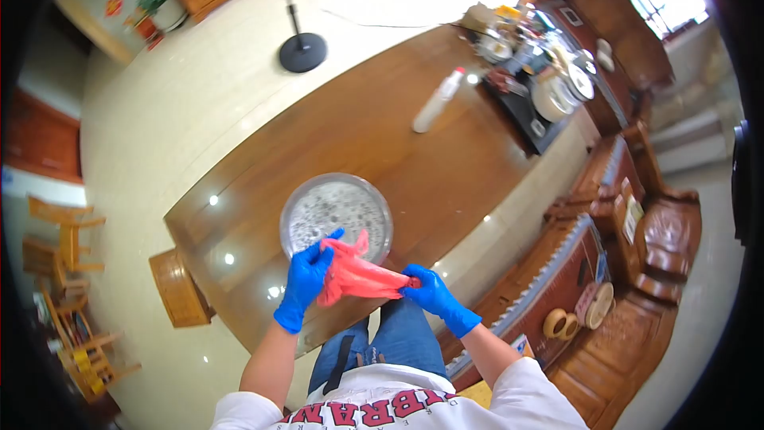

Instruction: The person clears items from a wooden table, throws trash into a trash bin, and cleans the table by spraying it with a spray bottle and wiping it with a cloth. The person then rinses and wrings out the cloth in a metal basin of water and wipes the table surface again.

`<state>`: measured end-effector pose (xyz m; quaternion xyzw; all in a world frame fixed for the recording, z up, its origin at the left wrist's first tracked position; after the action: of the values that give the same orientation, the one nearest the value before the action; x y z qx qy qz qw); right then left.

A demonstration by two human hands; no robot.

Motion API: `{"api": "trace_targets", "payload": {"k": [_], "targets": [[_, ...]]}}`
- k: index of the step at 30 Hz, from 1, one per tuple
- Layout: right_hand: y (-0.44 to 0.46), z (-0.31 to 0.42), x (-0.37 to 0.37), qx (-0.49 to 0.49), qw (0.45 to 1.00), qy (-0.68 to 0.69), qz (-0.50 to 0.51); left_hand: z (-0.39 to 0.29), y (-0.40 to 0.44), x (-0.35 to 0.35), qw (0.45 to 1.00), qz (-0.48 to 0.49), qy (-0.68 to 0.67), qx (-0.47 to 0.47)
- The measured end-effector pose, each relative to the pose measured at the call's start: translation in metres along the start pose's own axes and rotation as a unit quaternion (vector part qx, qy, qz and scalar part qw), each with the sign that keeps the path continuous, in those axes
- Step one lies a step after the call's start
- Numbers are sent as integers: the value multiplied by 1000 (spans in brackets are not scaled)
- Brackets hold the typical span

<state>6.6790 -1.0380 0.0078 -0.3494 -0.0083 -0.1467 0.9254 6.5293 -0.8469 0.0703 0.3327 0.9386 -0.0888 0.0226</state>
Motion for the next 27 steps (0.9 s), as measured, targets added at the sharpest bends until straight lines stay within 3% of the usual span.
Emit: {"api": "trace_targets", "payload": {"k": [2,3,4,5,7,8,9,10,11,12,14,15,16,18,19,21,22,23,25,27], "targets": [[-12,-17,21,-25,999,36,6,-19,-3,-33,972,68,188,-123],[-17,-27,25,-45,996,66,35,-19,-2,-45,971,82,184,-126],[-23,-36,34,-45,996,72,24,-32,-3,-57,928,85,300,-204],[-29,-41,43,-12,1000,12,2,-43,-6,-71,864,83,409,-281],[-41,-43,66,55,991,-114,-44,-48,-15,-97,844,77,421,-323],[-59,-23,100,121,922,-275,-245,-45,-22,-109,875,82,377,-293],[-66,-22,115,118,921,-274,-250,-40,-31,-120,903,88,333,-258],[-76,-22,149,53,886,-307,-344,-25,-38,-138,903,92,332,-258],[-88,-23,180,-11,837,-334,-433,23,-37,-157,925,141,322,-147],[-90,-25,194,-10,837,-332,-434,66,-38,-176,932,187,308,-34],[-97,-69,244,-178,864,-107,-460,85,-35,-218,932,189,305,-42],[-95,-69,260,-179,862,-105,-462,97,-31,-238,934,191,299,-43],[-94,-55,281,-116,852,-98,-501,121,-23,-258,933,194,299,-41],[-79,-45,319,-9,831,-96,-548,175,-7,-289,982,133,128,30],[-54,-48,334,32,830,-85,-551,181,4,-302,983,129,129,33],[5,-23,347,136,833,-101,-526,219,31,-317,975,73,-13,210],[55,-35,347,150,855,-100,-486,231,44,-316,974,26,37,220],[99,-50,345,80,898,-134,-412,244,54,-310,968,-21,89,232],[154,-71,343,31,913,-121,-388,280,66,-293,942,-17,173,286],[199,-109,340,59,892,-156,-420,287,81,-264,933,-102,273,213]]}}
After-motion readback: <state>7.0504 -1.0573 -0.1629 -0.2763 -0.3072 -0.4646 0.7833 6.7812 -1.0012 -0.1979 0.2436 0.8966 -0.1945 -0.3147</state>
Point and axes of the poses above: each hand's wrist, its own y-axis towards the middle knuckle, its own x-axis out of the back of the hand, z = x × y, the point moved 9 cm from there along y, towards the middle knuckle, and after that the axes turned 11 degrees about -x, right-handed, at the moved point
